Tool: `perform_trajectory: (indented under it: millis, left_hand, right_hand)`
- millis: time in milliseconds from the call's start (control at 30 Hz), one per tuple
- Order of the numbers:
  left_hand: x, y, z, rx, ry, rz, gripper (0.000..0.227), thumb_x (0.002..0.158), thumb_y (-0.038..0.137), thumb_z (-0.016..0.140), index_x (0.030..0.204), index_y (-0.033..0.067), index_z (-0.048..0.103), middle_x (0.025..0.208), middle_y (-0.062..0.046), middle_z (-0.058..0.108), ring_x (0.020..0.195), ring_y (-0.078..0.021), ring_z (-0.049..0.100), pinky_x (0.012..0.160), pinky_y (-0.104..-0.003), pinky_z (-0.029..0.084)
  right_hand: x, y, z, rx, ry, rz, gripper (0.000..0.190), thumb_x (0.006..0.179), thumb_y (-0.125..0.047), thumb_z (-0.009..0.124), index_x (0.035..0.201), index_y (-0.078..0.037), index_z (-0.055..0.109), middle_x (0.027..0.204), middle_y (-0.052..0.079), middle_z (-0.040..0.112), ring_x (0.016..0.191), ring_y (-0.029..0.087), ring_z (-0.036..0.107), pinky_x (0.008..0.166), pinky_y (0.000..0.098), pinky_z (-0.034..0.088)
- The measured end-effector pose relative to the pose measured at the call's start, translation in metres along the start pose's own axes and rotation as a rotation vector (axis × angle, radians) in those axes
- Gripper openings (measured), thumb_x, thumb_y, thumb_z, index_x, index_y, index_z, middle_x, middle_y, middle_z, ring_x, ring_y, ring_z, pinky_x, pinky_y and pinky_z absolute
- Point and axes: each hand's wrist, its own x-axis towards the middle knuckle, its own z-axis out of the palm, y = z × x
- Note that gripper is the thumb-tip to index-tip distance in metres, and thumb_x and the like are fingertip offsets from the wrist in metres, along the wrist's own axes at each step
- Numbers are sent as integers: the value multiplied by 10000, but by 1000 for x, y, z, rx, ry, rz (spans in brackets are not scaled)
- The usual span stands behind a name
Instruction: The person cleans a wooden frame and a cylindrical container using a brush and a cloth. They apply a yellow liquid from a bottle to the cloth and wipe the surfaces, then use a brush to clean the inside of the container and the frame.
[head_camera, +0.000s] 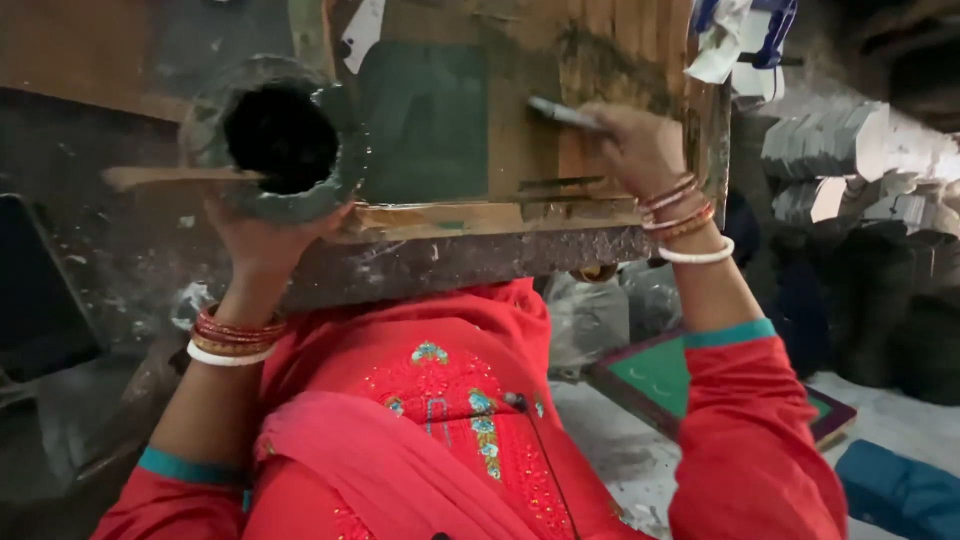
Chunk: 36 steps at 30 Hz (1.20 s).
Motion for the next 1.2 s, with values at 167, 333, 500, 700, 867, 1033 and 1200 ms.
perform_trajectory:
  millis: [167,333,500,700,867,1033,1200]
  left_hand:
    - [-10,21,-54,-330,98,33,1111,884,786,370,1702,84,101,1725,-278,119,1528,-567,191,1211,-776,212]
    - [-16,8,-34,-187,61,53,1026,884,734,339,1701,148,133,1748,-193,179,1581,-532,229,1247,-796,175]
    - [-14,-5,13,824,217,85,985,916,764,443,1637,165,142,1721,-133,167,1626,-445,207,1217,-767,212]
    - [-27,-8,75,1943,4,568,1156,771,316,975,1640,120,239,1523,-134,471,1355,-256,561,1169,-449,491]
    - [-16,6,64,1826,-20,576,1257,708,76,1047,1625,82,187,1531,-117,468,1360,-212,551,1203,-390,512]
    - [6,-27,106,1796,-75,665,1372,624,114,1055,1670,142,167,1549,-143,450,1411,-271,550,1198,-467,502]
    - [20,-79,122,1410,-277,522,1338,654,77,1021,1678,166,165,1643,-146,421,1467,-285,512,1221,-486,490]
  right_hand:
    - [-29,-23,-7,-49,-171,-73,423,847,-114,700,1270,-129,696,1101,140,733,982,355,706,830,432,557]
    - [-28,-28,-20,-21,-338,-125,378,862,-165,727,1239,-146,691,1036,108,740,942,354,712,762,439,558]
    - [34,-1,-15,-56,-821,143,338,995,-290,666,1313,-178,659,982,135,745,895,334,726,811,441,544]
    - [90,50,38,380,-1064,166,339,987,-280,685,1263,-83,677,947,71,706,880,181,621,715,377,528]
    - [92,39,20,730,-947,286,377,946,-258,713,1260,-57,659,943,-5,683,825,113,603,704,290,515]
    - [67,-43,-67,971,-288,264,286,1022,-147,661,1275,-19,628,1034,8,673,923,100,638,792,267,529]
    - [50,-214,-121,1075,536,12,502,855,-128,629,1341,-85,510,1127,-11,636,1043,108,649,925,290,566]
